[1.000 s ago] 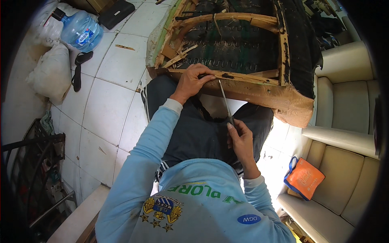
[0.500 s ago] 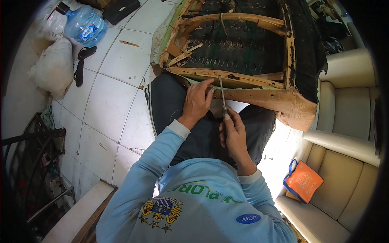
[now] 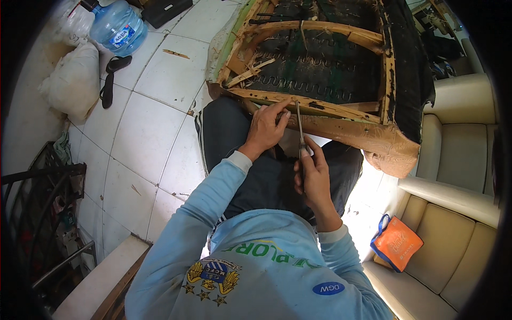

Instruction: The person is sitting on the floor and using a screwdriver to pry and remove fabric and foam from the wooden frame of a sofa. They work methodically along the edge of the frame, detaching the upholstery material to expose the internal structure.

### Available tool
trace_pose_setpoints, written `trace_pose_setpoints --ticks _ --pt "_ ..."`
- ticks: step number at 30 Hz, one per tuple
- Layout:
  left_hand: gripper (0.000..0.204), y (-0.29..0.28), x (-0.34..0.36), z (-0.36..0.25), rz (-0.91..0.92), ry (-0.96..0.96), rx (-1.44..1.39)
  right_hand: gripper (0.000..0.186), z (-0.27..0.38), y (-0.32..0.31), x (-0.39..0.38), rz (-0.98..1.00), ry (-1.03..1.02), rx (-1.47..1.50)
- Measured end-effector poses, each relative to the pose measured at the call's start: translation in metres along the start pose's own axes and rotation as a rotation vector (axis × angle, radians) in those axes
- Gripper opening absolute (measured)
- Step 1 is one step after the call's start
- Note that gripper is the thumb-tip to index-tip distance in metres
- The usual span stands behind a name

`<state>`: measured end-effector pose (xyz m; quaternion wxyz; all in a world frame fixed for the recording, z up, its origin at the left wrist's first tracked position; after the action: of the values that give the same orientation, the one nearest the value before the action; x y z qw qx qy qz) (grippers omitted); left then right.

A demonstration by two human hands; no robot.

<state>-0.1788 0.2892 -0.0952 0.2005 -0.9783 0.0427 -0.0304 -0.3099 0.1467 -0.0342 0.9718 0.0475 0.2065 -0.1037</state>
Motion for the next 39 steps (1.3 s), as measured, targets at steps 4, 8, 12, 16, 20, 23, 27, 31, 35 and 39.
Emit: trace_pose_setpoints --ticks 4,8,12,16,20,23,27,31,35,39 --pt "0.038 0.0 0.002 0.001 0.012 0.011 -0.01 0.048 0.001 -0.001 -0.003 0.011 -0.022 -0.042" --pt "0.038 0.002 0.018 0.003 0.022 -0.079 -0.104 0.046 0.001 0.001 0.004 0.035 -0.057 -0.108" --pt "0.042 0.011 0.021 0.003 0.295 -0.555 -0.57 0.047 -0.005 -0.004 -0.002 0.031 -0.057 -0.094" --pt "0.048 0.003 0.017 -0.004 0.334 -0.683 -0.566 0.047 -0.008 -0.009 -0.008 0.036 -0.049 -0.088" --pt "0.05 0.0 0.009 -0.015 0.23 -0.584 -0.492 0.047 -0.006 -0.01 -0.007 0.042 -0.076 -0.083" --pt "0.05 0.006 0.009 -0.022 0.301 -0.678 -0.707 0.048 -0.006 -0.013 -0.006 0.034 -0.095 -0.075" --pt "0.046 0.006 0.019 -0.02 0.304 -0.819 -0.889 0.048 -0.006 -0.016 -0.005 0.063 -0.109 -0.058" --pt "0.044 0.003 0.029 -0.002 0.259 -0.854 -0.961 0.048 -0.006 -0.012 -0.003 0.078 -0.046 0.006" --pt "0.044 0.011 0.032 0.01 0.274 -0.885 -0.909 0.048 -0.012 -0.007 0.002 0.053 -0.031 0.036" --pt "0.039 0.013 0.025 0.009 0.272 -0.87 -0.851 0.051 -0.018 -0.002 0.005 0.032 -0.012 0.1"
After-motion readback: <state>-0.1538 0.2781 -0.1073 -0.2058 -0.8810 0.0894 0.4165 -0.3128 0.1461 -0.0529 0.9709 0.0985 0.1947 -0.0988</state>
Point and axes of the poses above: each hand's wrist, its own x-axis towards the middle knuckle, its own y-axis out of the palm, z = x × y, the point moved 6 cm from there along x, towards the middle knuckle, and after that the axes turned 10 degrees about -y, right-handed, at the moved point
